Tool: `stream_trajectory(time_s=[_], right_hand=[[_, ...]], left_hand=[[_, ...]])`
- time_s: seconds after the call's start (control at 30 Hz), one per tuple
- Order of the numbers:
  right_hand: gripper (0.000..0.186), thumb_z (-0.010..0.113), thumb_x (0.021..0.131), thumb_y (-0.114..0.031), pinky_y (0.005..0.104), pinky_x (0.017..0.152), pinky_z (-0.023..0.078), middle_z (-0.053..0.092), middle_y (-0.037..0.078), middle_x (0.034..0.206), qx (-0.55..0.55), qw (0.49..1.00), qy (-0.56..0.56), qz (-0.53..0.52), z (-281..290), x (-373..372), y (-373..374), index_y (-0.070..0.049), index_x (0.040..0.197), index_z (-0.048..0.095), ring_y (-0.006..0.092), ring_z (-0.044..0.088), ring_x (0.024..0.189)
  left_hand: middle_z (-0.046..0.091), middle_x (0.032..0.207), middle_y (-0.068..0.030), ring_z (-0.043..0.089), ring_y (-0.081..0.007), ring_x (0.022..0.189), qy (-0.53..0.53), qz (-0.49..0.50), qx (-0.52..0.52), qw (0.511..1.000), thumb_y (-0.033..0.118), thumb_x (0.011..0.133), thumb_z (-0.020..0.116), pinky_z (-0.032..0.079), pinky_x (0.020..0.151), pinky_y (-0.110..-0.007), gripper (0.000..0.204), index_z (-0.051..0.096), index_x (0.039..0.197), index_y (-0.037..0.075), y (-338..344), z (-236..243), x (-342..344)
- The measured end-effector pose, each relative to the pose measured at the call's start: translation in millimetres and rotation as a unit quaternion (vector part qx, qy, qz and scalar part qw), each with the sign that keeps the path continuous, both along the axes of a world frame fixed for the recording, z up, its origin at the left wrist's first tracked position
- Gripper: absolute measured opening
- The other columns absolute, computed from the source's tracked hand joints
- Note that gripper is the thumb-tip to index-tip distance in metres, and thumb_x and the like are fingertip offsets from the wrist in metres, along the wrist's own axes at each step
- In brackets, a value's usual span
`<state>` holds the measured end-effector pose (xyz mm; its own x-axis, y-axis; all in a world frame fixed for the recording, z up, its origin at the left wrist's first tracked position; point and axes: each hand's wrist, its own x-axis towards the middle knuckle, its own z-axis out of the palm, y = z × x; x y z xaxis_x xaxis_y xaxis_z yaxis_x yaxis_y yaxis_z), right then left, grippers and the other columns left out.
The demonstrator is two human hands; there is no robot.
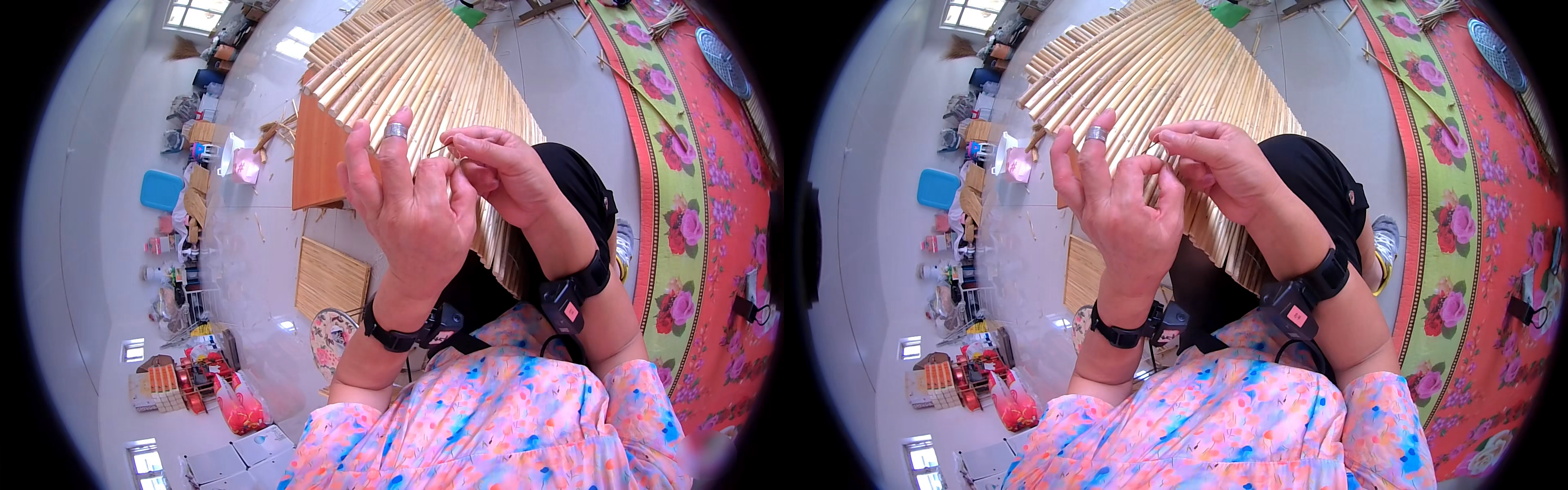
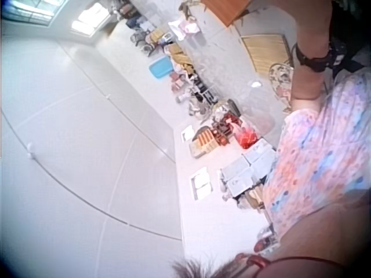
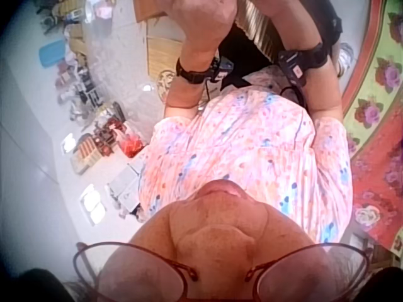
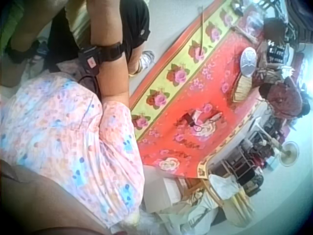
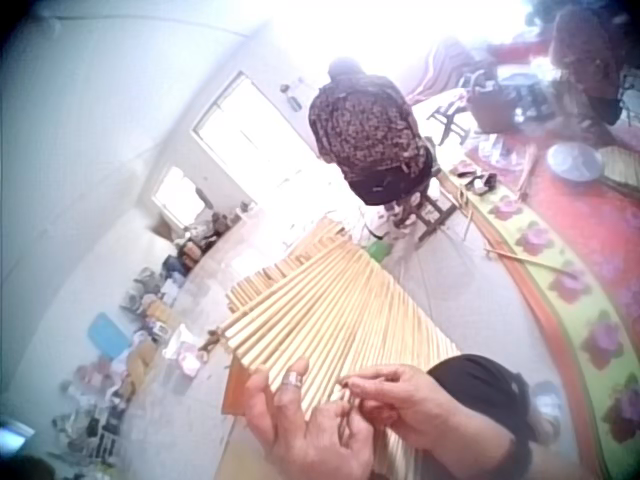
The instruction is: The person is stitching together thin wooden slats to create a mat by threading a cord through pre-drilled holes by hand and using scissors to cut the cord.
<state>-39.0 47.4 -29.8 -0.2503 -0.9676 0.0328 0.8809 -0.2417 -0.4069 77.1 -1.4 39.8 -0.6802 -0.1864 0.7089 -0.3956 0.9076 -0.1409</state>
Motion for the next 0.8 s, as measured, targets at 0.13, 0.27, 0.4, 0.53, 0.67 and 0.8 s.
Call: stream_trajectory(time_s=[0.13,0.27,0.4,0.53,0.67,0.8], right_hand=[[0.018,0.070,0.089,-0.012,0.0172,0.043,0.025,0.050,-0.007,0.066,0.008,1.000,-0.023,-0.005,-2,-3,-1,-0.001,0.103,0.068,0.0004,0.036,0.052],[0.016,0.068,0.089,-0.011,0.0176,0.043,0.025,0.052,-0.006,0.067,-0.007,0.996,-0.084,0.029,-3,-2,-3,-0.001,0.101,0.067,0.0009,0.036,0.051],[0.012,0.060,0.094,-0.012,0.0166,0.042,0.026,0.057,-0.003,0.073,0.001,0.988,-0.128,0.091,2,-10,-2,-0.001,0.097,0.065,0.0006,0.038,0.051],[0.011,0.060,0.095,-0.011,0.0155,0.041,0.027,0.061,0.000,0.078,0.007,0.984,-0.117,0.133,-2,-19,-8,-0.002,0.096,0.064,0.0005,0.039,0.050],[0.008,0.061,0.094,-0.010,0.0148,0.040,0.026,0.059,0.000,0.077,0.029,0.981,-0.139,0.134,4,-18,-9,-0.002,0.094,0.064,0.0001,0.040,0.050],[0.012,0.057,0.097,-0.012,0.0150,0.041,0.028,0.060,0.001,0.081,0.023,0.983,-0.161,0.089,1,-13,-8,-0.002,0.101,0.061,0.0002,0.041,0.051]], left_hand=[[0.058,0.129,-0.0141,0.040,-0.0415,0.130,-0.005,0.008,0.002,1.000,0.013,0.072,0.071,0.029,0.103,-0.055,0.010,0.062,0.075,0.008,1,0,0],[0.058,0.128,-0.0131,0.040,-0.0409,0.130,0.000,0.005,0.002,1.000,0.012,0.074,0.070,0.028,0.102,-0.055,0.009,0.062,0.075,0.008,0,-1,0],[0.057,0.129,-0.0127,0.040,-0.0404,0.130,-0.003,0.009,0.003,1.000,0.013,0.075,0.070,0.027,0.102,-0.056,0.009,0.062,0.075,0.008,1,-1,1],[0.057,0.130,-0.0127,0.039,-0.0399,0.130,-0.012,0.020,0.000,1.000,0.014,0.077,0.070,0.027,0.102,-0.056,0.011,0.062,0.076,0.007,1,0,1],[0.056,0.131,-0.0126,0.039,-0.0396,0.130,-0.017,0.031,-0.003,0.999,0.015,0.078,0.070,0.027,0.102,-0.057,0.011,0.062,0.076,0.007,0,0,1],[0.056,0.131,-0.0125,0.039,-0.0396,0.130,-0.018,0.031,-0.001,0.999,0.014,0.078,0.069,0.027,0.102,-0.057,0.010,0.062,0.077,0.007,1,1,0]])
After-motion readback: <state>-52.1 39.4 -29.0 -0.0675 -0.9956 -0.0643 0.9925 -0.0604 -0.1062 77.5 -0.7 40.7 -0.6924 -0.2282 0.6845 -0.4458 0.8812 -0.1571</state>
